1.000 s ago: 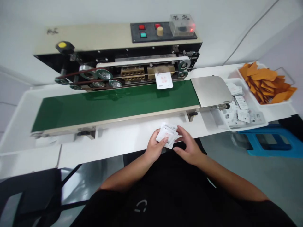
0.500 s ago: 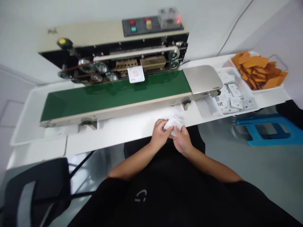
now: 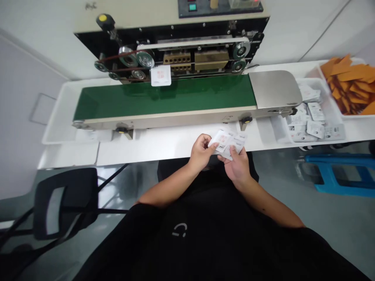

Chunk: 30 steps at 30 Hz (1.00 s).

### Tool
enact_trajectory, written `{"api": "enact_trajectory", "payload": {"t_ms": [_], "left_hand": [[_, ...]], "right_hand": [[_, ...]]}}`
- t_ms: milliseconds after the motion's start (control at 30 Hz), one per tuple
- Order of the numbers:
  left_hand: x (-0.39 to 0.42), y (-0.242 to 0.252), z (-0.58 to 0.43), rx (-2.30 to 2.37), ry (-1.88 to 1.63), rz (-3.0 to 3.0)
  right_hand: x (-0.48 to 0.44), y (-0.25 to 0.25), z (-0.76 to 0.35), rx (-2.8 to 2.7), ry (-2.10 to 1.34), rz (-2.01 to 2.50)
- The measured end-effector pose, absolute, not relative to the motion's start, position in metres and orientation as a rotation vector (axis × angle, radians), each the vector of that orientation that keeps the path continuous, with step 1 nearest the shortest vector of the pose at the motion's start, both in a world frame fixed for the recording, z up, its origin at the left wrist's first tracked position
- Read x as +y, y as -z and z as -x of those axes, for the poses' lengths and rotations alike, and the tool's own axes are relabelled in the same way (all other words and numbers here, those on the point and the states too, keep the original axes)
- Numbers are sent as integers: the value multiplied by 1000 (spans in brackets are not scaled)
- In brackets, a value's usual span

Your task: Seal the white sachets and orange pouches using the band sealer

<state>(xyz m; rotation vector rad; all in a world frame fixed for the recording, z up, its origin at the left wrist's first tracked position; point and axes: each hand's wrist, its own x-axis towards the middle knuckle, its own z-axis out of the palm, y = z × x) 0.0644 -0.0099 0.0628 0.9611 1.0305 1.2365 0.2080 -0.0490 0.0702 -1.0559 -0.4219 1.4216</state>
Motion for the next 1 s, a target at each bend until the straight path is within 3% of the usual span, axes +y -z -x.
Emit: {"api": "enact_trajectory", "payload": {"t_ms": [333,467,567,833,1000], "left_hand": [[3,-87,-30,1009,-1264,-904],[2,-91,-36,1019,-1119,-1024],[-6,-87,-47,998,-1061,-960],[-30,-62,-70,796,-1141,-840],[-29,-57,-75,877,-1213,-670]], "right_hand": [[-48,-87,-234,-621,-1336,964],[-54,-87,-229,-945,-1562,1063],[-56,-79,-219,-863,-1667,1123],[-53,-73,-210,-760,-1349,1337],[-48,-77,-210,-925,-1338,1278]]}}
